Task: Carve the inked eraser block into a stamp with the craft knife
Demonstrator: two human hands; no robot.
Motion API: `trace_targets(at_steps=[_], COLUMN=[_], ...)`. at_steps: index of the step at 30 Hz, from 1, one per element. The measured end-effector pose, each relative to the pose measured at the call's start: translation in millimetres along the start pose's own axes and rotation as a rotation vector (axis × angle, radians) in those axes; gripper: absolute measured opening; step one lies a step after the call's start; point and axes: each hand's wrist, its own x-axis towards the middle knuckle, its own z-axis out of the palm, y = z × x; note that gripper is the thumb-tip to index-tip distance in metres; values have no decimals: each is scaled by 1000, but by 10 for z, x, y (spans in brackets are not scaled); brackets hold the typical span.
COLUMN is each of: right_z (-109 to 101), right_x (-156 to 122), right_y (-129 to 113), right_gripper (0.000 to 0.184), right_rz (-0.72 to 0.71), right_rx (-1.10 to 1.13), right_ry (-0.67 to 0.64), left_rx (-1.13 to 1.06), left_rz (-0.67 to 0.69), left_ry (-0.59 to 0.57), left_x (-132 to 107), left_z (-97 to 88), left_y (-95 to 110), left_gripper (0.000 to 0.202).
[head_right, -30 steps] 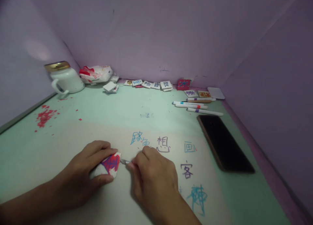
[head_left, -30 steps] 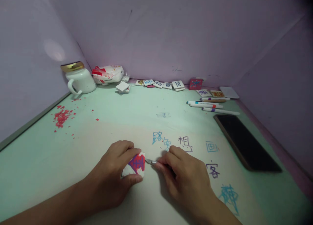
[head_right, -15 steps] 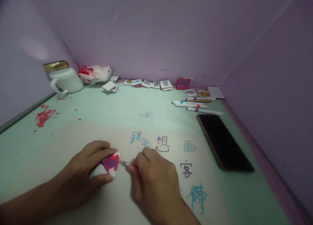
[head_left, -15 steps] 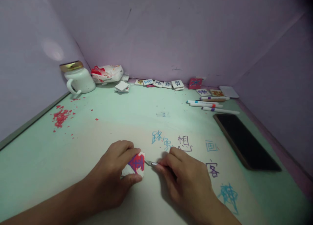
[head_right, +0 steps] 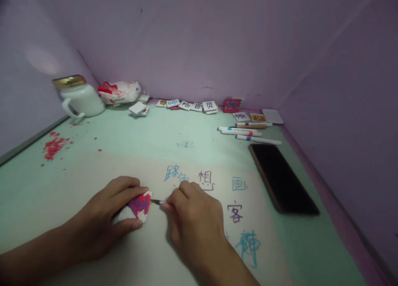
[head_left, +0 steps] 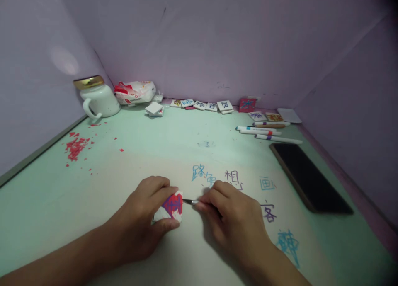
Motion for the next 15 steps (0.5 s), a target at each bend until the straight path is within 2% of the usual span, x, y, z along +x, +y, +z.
trace_targets(at_steps=[11,15], right_z=[-63,-70], right_x=[22,19], right_y=[-28,-23], right_gripper=[21,22], right_rz=[79,61], right_rx=[13,17], right_ry=[-151,-157], left_rx=[-5,8], left_rz=[-29,-10], left_ry=[32,38], left_x=[-3,-3], left_z=[12,5], left_y=[17,9], left_gripper=[36,36])
